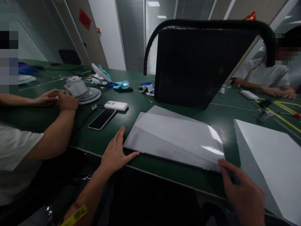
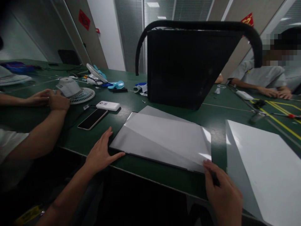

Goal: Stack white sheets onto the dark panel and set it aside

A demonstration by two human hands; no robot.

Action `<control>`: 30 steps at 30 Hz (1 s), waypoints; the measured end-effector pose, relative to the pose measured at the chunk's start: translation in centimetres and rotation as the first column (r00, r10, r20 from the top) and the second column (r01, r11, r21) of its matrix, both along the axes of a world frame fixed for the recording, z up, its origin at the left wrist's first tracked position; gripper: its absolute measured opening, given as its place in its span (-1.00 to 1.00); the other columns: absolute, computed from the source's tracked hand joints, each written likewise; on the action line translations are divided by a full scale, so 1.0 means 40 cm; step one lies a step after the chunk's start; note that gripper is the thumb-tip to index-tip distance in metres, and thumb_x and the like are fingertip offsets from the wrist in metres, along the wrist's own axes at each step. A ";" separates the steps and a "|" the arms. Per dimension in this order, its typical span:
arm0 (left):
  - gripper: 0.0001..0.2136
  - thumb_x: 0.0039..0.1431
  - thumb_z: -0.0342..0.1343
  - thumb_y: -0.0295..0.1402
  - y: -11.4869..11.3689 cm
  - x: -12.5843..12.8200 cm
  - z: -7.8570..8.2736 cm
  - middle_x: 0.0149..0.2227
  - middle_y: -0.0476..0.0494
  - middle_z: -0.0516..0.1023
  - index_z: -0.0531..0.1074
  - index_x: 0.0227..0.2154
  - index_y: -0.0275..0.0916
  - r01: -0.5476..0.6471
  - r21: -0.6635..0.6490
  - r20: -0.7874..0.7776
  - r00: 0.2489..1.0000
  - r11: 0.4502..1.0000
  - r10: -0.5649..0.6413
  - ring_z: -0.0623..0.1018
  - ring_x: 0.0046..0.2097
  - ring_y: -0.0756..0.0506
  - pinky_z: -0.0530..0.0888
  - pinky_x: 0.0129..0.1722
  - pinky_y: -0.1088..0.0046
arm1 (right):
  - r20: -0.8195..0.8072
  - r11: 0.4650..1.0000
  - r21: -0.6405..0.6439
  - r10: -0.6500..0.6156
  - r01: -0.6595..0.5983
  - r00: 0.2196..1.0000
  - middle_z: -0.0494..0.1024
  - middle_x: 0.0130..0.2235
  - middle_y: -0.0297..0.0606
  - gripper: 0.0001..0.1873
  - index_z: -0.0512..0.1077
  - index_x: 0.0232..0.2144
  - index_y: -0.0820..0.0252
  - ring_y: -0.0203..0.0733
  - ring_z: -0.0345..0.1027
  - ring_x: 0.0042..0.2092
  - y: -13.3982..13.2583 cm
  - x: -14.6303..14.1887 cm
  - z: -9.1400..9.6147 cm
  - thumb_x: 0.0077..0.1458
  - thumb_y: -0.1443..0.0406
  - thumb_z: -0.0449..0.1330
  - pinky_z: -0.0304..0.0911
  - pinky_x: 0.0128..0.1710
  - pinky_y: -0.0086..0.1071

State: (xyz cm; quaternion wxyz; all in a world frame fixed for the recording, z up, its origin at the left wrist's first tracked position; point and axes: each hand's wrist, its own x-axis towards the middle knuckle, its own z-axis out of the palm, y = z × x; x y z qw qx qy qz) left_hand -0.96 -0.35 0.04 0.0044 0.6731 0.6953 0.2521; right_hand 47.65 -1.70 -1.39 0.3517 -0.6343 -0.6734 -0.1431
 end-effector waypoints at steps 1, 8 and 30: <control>0.20 0.12 0.34 0.23 0.000 0.000 0.002 0.56 -0.47 0.11 -0.25 0.58 -0.14 -0.002 -0.001 -0.006 1.000 1.000 0.002 0.30 0.49 -0.49 0.38 0.41 -0.12 | -0.005 1.000 -0.008 -0.001 0.001 1.000 0.66 0.04 -0.34 -0.40 0.58 0.03 0.05 -0.03 0.60 -0.08 -0.003 -0.001 0.001 0.49 -0.20 -0.03 0.44 -0.22 -0.20; 0.17 0.15 0.30 0.25 -0.004 0.007 0.010 0.61 -0.40 -0.07 -0.27 0.59 -0.08 -0.024 -0.026 -0.020 1.000 0.999 0.024 0.28 0.50 -0.52 0.42 0.38 -0.14 | -0.027 0.989 0.026 0.147 -0.147 0.989 0.63 0.11 -0.35 -0.61 0.50 0.05 0.07 -0.15 0.59 -0.14 -0.018 -0.001 0.018 0.49 -0.02 0.06 0.40 -0.26 -0.30; -0.45 0.19 0.36 0.13 -0.002 -0.006 0.003 0.40 -0.26 0.46 0.63 0.14 -0.04 0.113 0.029 -0.048 0.993 0.993 -0.112 0.48 0.38 -0.42 0.40 0.40 -0.15 | -0.019 0.996 -0.003 0.090 -0.090 0.996 0.61 0.14 -0.35 -0.71 0.52 -0.18 0.07 -0.05 0.58 -0.05 0.012 0.014 -0.006 0.30 0.13 0.04 0.41 -0.21 -0.17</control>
